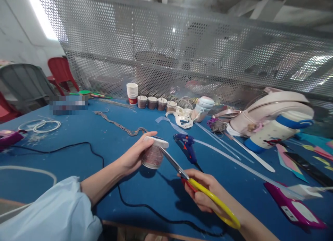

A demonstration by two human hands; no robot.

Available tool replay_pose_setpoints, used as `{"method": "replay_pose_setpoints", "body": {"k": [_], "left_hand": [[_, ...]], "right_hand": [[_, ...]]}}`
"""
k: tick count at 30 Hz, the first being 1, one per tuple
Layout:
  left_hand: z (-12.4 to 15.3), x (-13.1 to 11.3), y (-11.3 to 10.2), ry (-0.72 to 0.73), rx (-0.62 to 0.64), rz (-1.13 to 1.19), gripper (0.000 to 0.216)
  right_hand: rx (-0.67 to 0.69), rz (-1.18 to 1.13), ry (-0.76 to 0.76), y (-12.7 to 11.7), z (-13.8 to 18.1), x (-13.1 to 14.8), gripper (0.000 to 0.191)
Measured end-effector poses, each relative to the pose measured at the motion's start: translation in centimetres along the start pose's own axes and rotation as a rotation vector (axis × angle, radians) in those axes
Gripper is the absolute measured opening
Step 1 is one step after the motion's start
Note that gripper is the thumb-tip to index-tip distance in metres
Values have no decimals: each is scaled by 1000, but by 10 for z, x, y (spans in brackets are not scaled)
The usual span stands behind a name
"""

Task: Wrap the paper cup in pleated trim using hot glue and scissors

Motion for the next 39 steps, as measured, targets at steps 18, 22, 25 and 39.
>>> {"method": "replay_pose_setpoints", "body": {"k": [18, 22, 25, 39], "left_hand": [[0, 1, 1, -16, 28, 11, 59], [1, 1, 0, -17, 20, 29, 59], [1, 1, 1, -22, 18, 47, 59], [2, -1, 7, -10, 55, 42, 58]], "right_hand": [[99, -137, -14, 12, -5, 5, 57], [96, -167, -11, 14, -5, 4, 63], [64, -173, 7, 11, -5, 1, 65], [105, -194, -10, 14, -10, -5, 66]]}}
Point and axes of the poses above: each hand's wrist, its own z-axis away from the middle knuckle, its own y-axis out of the palm, x = y × z, the point moved 10 cm from there along -z, towards the middle knuckle, and after that the axes turned 4 degrees about x, right-handed, at the moved point
